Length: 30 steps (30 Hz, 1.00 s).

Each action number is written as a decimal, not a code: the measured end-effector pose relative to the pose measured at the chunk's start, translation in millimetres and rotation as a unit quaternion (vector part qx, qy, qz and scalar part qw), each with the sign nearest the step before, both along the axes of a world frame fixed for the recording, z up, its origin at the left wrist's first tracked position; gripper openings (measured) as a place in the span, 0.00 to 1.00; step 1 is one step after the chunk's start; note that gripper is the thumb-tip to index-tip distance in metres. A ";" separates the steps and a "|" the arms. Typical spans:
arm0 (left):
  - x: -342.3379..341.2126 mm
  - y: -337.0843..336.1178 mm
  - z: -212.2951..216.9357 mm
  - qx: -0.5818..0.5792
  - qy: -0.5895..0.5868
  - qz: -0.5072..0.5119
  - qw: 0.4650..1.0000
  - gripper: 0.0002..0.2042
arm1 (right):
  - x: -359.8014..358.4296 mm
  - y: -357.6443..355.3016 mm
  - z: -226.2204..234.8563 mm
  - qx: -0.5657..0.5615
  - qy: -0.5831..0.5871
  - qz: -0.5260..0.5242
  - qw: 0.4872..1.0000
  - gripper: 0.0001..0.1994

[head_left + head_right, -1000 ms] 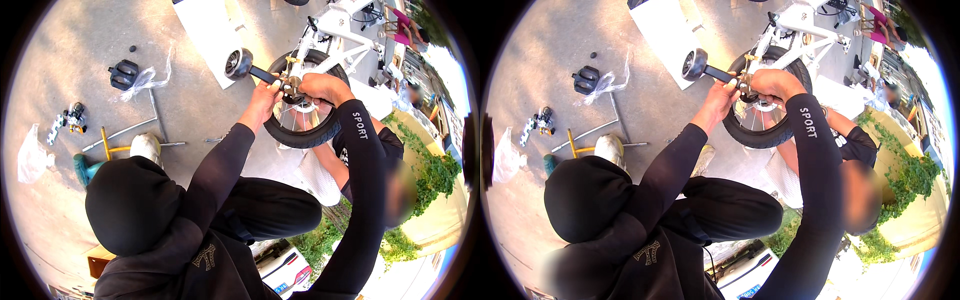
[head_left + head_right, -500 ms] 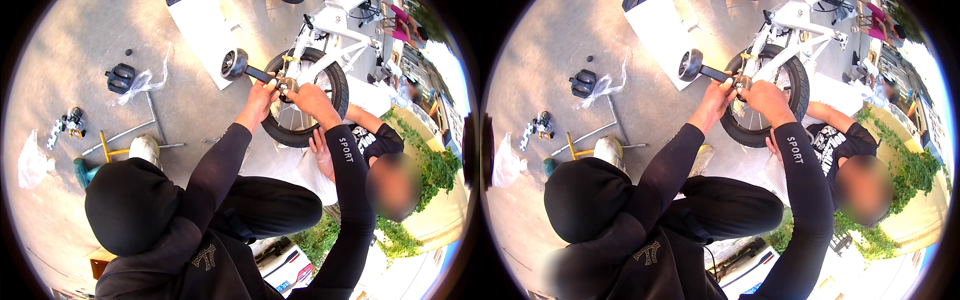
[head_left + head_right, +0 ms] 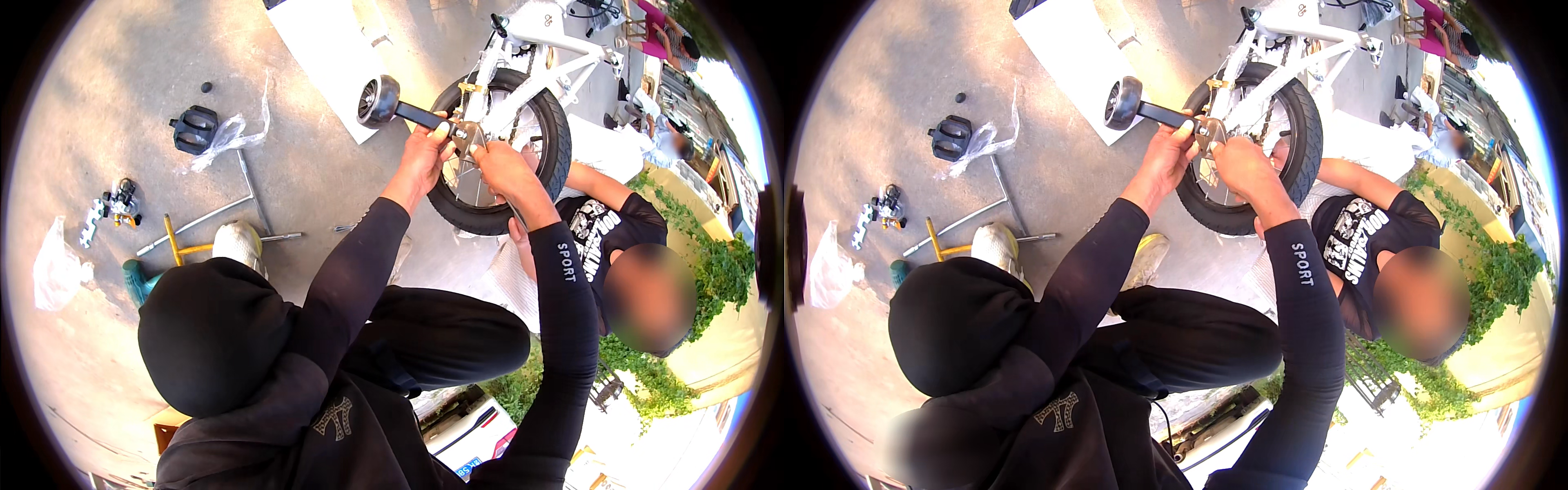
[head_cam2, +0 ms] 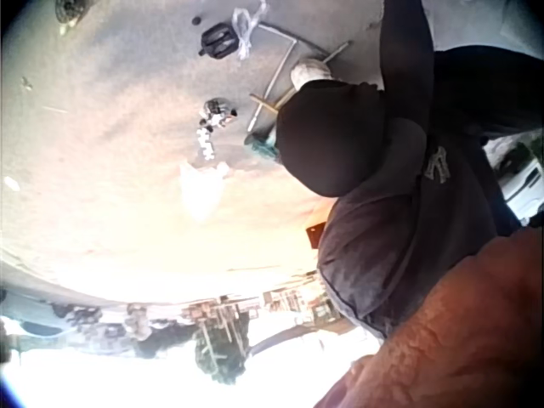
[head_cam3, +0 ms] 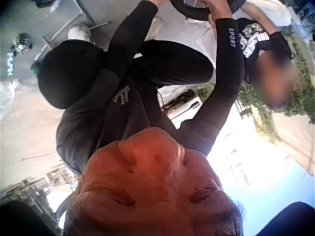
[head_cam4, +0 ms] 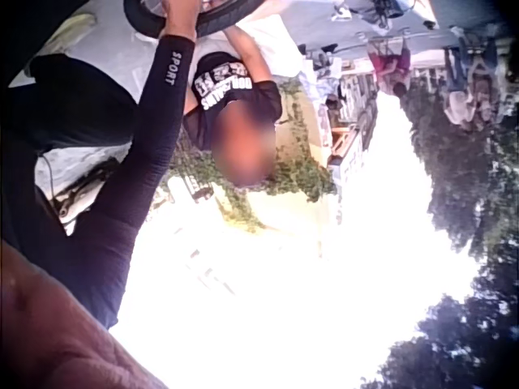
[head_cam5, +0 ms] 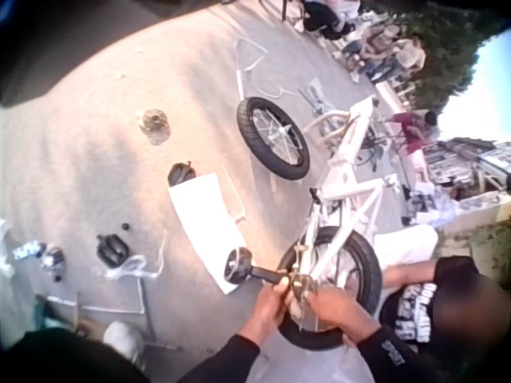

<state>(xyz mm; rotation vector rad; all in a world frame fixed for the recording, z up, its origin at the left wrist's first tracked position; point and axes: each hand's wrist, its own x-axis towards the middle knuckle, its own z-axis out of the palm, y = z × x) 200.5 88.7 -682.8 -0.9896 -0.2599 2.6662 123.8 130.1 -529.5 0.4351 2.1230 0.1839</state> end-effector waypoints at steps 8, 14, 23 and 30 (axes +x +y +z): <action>3.1 5.9 2.1 -0.003 0.019 -0.017 1.000 0.14 | -23.5 -8.2 5.3 0.023 -0.123 0.013 0.992 0.20; 1.0 -4.4 0.9 0.000 0.021 -0.025 0.999 0.15 | 12.8 -8.1 -2.7 0.000 0.022 -0.020 1.000 0.26; -1.0 -11.8 -11.0 0.004 0.065 -0.067 0.996 0.23 | 88.3 -23.8 -46.6 -0.101 0.291 -0.203 0.929 0.26; 1.6 -11.4 -25.6 -0.032 0.106 -0.067 0.992 0.23 | 116.4 -6.8 -116.1 -0.128 0.505 -0.037 0.853 0.20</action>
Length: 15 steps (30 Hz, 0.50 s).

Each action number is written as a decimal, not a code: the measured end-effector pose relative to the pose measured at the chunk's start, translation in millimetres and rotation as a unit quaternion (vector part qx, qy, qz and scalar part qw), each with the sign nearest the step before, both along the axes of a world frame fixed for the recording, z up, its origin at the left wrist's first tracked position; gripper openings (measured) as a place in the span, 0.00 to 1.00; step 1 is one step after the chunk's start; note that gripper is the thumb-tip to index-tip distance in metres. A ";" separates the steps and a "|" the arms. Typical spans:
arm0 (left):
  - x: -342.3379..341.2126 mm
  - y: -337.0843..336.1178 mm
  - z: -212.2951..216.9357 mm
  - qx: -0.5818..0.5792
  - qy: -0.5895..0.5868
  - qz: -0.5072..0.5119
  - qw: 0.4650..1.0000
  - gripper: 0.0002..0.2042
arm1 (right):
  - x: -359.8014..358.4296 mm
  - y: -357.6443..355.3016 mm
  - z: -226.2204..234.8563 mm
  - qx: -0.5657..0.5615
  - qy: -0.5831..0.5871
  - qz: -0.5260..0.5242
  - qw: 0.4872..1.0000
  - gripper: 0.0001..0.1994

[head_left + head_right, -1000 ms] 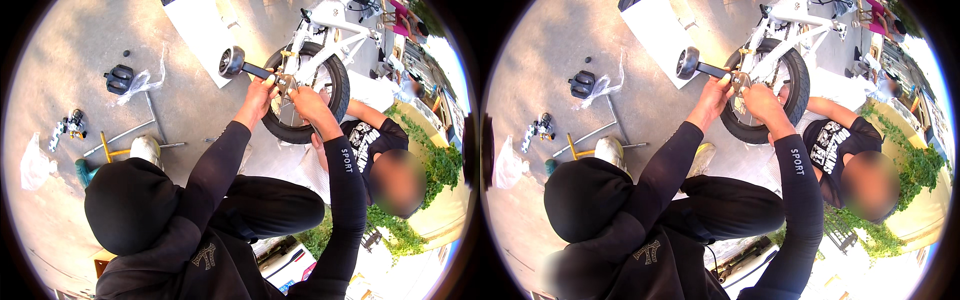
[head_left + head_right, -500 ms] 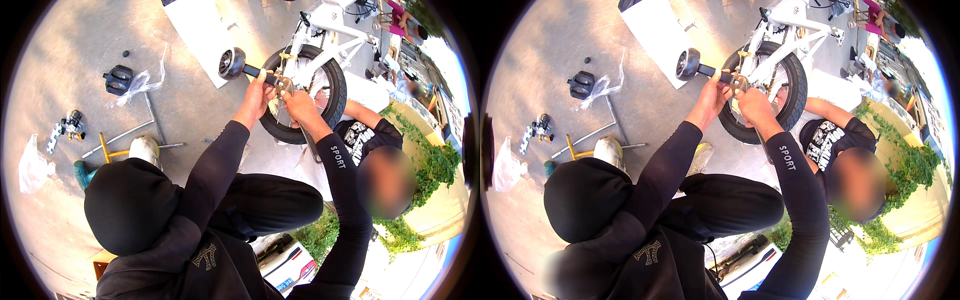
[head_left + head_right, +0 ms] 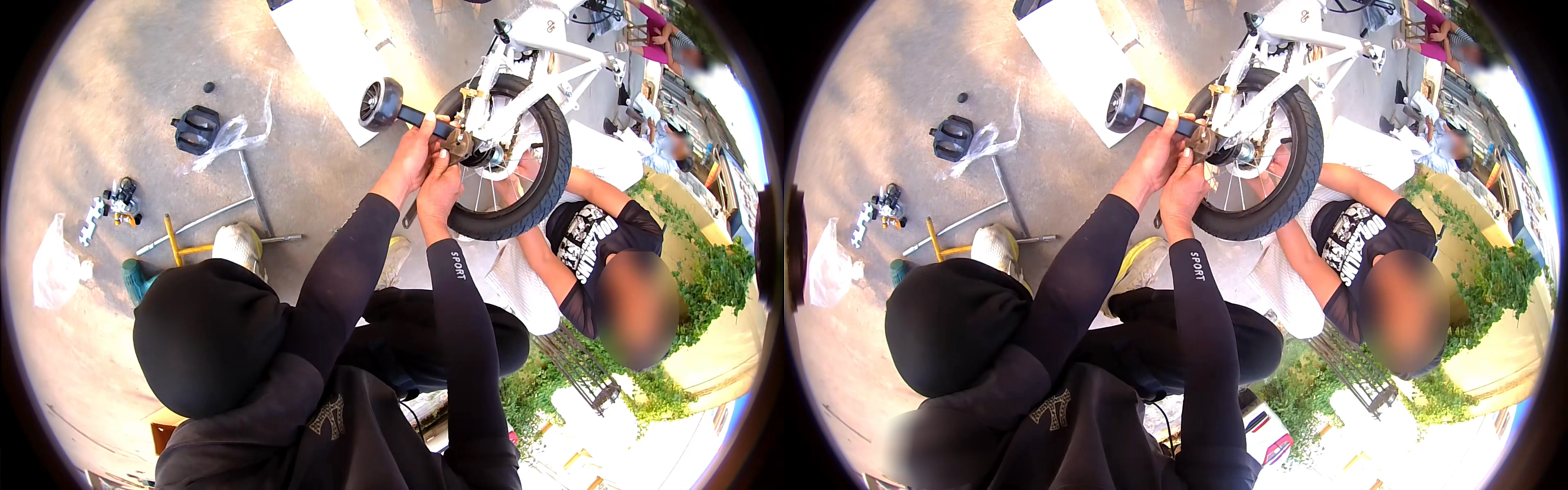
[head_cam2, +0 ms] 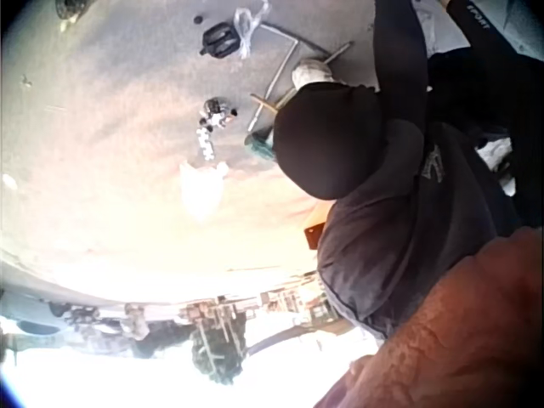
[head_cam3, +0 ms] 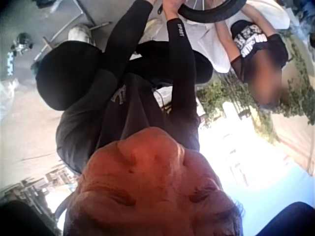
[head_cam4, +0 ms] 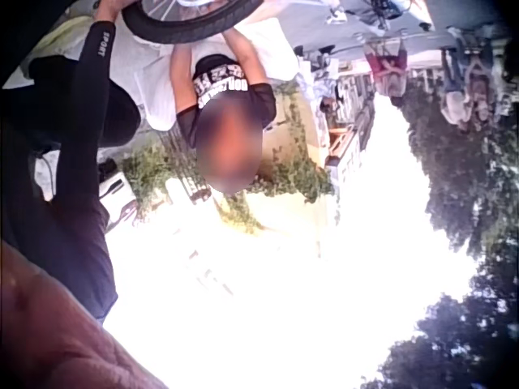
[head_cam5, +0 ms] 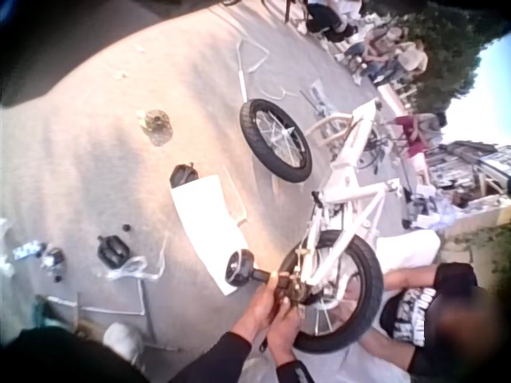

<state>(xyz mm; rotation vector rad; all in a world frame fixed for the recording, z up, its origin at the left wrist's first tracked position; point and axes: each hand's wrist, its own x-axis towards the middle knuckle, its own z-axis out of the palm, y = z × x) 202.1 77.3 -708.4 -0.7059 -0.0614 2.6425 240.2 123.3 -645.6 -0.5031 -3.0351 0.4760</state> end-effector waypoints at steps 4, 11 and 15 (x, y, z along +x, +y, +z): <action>4.0 1.1 4.9 -0.022 -0.007 -0.007 1.000 0.22 | 16.4 6.7 16.3 -0.082 -0.105 -0.027 0.991 0.19; 5.9 -7.2 12.9 -0.055 -0.012 -0.029 0.998 0.20 | -29.9 -14.8 134.7 -0.021 -0.294 0.012 0.955 0.18; 4.7 -5.1 18.8 -0.055 -0.008 -0.040 0.998 0.19 | -99.3 40.4 142.5 0.149 -0.397 0.204 0.882 0.19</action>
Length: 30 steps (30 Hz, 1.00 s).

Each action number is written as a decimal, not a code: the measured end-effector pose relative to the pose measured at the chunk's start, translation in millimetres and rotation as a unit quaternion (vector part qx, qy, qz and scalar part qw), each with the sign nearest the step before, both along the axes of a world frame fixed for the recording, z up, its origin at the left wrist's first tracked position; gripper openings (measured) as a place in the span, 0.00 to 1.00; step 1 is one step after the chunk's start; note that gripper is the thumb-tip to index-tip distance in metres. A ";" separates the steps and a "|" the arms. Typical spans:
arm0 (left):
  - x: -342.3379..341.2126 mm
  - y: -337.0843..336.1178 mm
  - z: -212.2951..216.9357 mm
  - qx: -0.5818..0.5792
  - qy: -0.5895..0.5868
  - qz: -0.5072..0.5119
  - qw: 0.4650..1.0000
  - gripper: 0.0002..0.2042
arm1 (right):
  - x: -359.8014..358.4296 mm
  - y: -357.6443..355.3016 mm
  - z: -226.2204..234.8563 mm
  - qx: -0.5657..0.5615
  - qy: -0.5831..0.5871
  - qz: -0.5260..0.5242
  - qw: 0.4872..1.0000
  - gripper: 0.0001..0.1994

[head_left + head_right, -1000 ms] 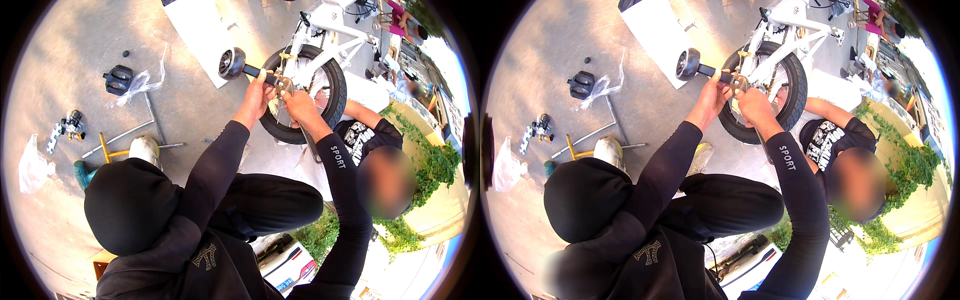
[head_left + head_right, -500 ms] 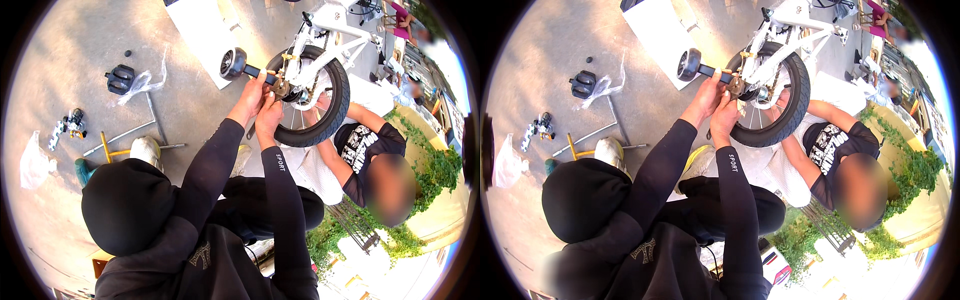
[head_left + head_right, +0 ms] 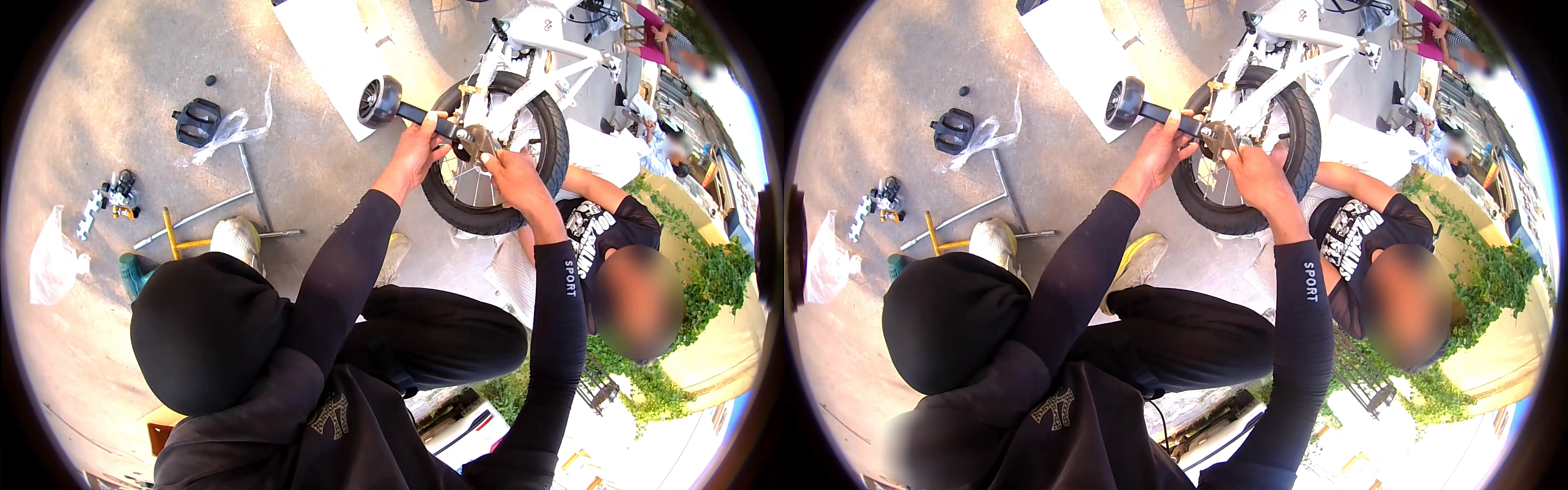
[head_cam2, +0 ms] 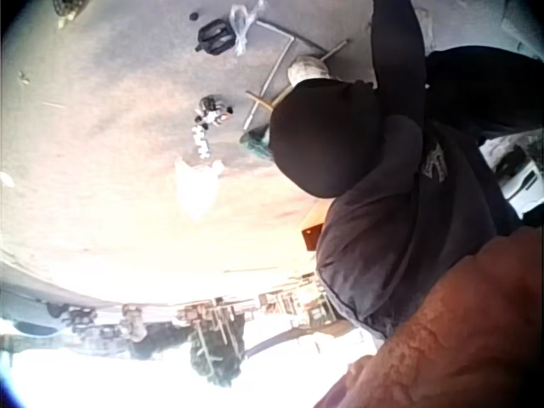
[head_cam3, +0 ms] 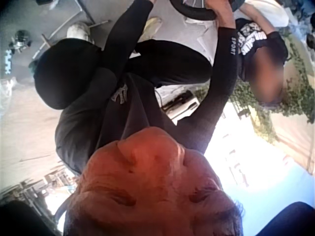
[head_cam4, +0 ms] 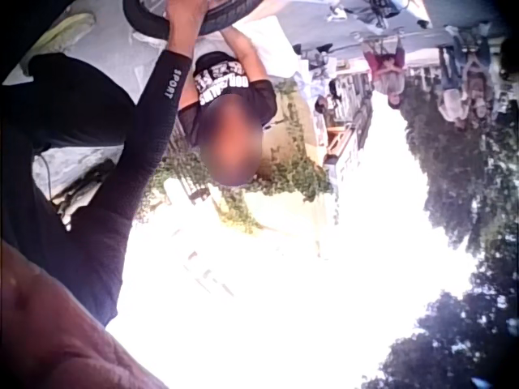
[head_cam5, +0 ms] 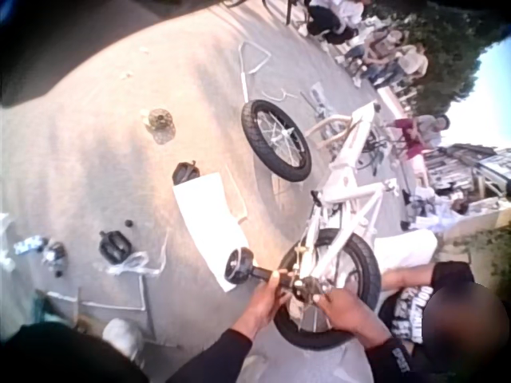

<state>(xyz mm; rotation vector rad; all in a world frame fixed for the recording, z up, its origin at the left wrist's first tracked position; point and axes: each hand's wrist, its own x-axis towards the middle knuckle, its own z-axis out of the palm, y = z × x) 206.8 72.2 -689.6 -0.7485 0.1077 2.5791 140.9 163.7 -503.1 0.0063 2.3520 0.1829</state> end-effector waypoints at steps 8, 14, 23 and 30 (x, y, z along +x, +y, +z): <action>1.1 3.0 -3.2 0.013 -0.009 0.005 1.000 0.21 | -80.5 -58.5 -4.8 0.122 -0.195 -0.057 0.972 0.18; 0.2 -3.8 -2.8 0.017 -0.006 0.009 1.000 0.21 | -103.6 -103.0 -19.7 0.269 -0.261 -0.004 0.927 0.16; -0.1 -0.8 -6.9 -0.001 -0.026 0.014 1.000 0.19 | -42.9 -76.3 -14.5 0.197 -0.107 0.116 0.968 0.19; 0.9 13.4 5.5 0.044 -0.004 0.012 0.999 0.20 | 72.7 -32.4 -51.9 0.102 0.146 -0.114 0.977 0.21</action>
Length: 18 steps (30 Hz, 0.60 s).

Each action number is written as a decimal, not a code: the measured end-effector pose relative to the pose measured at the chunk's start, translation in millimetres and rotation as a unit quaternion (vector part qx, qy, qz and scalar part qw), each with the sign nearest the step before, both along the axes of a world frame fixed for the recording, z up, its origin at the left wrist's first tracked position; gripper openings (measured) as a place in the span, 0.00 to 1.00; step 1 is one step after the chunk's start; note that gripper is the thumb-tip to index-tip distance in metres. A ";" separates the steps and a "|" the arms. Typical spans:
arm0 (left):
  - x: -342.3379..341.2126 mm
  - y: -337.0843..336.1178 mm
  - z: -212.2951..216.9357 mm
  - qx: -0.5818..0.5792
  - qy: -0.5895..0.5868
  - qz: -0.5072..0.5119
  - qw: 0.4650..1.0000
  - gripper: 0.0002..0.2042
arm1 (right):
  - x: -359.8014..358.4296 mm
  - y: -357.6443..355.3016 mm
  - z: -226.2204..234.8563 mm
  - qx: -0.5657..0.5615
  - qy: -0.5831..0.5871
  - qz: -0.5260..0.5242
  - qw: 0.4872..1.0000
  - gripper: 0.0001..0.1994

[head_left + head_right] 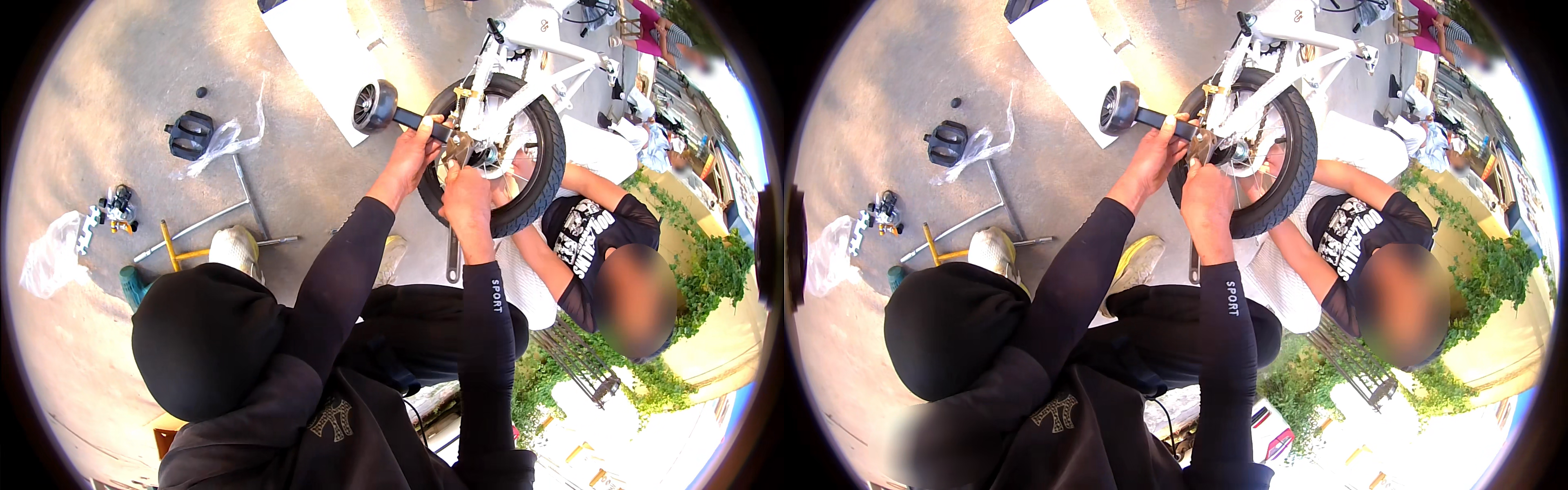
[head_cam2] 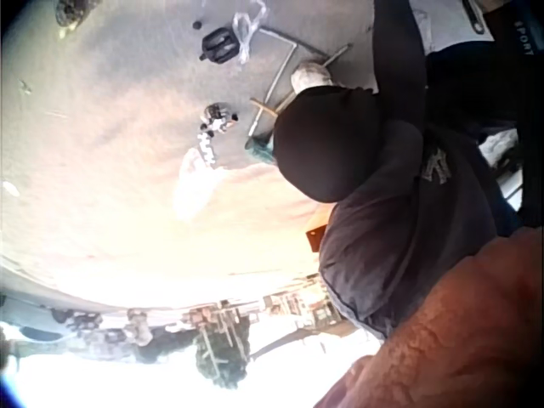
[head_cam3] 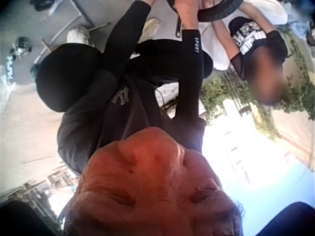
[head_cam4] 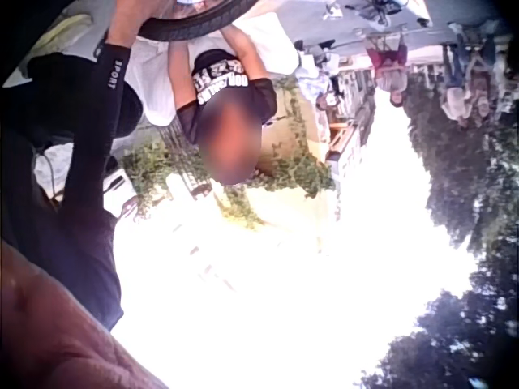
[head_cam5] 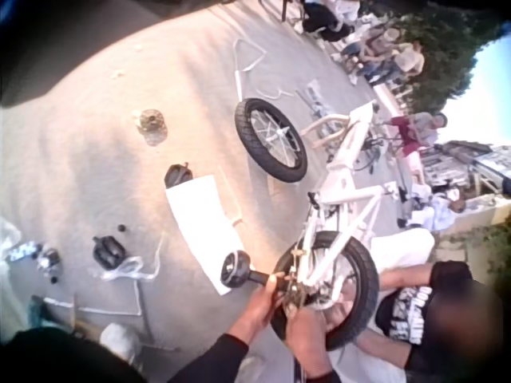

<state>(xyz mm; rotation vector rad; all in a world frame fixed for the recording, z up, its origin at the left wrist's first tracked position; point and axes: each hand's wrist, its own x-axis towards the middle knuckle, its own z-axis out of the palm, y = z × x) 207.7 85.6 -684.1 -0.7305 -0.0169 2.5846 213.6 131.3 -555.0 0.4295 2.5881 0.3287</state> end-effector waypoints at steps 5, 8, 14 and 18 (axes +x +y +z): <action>-1.1 -15.6 -15.1 -0.015 0.012 0.006 1.000 0.23 | 33.4 -23.8 -83.7 -0.097 0.229 -0.041 0.968 0.21; -3.0 -16.0 -13.6 -0.044 0.050 -0.010 0.998 0.23 | 37.0 -17.5 -105.2 -0.168 0.296 -0.086 0.936 0.19; -2.4 -17.8 -19.6 -0.070 0.044 -0.005 0.997 0.24 | 71.3 -7.0 -56.7 -0.327 0.177 -0.135 0.918 0.09; 0.1 -19.4 -18.3 -0.090 0.051 -0.006 0.995 0.24 | 24.6 -4.2 2.1 -0.221 0.116 -0.098 0.963 0.13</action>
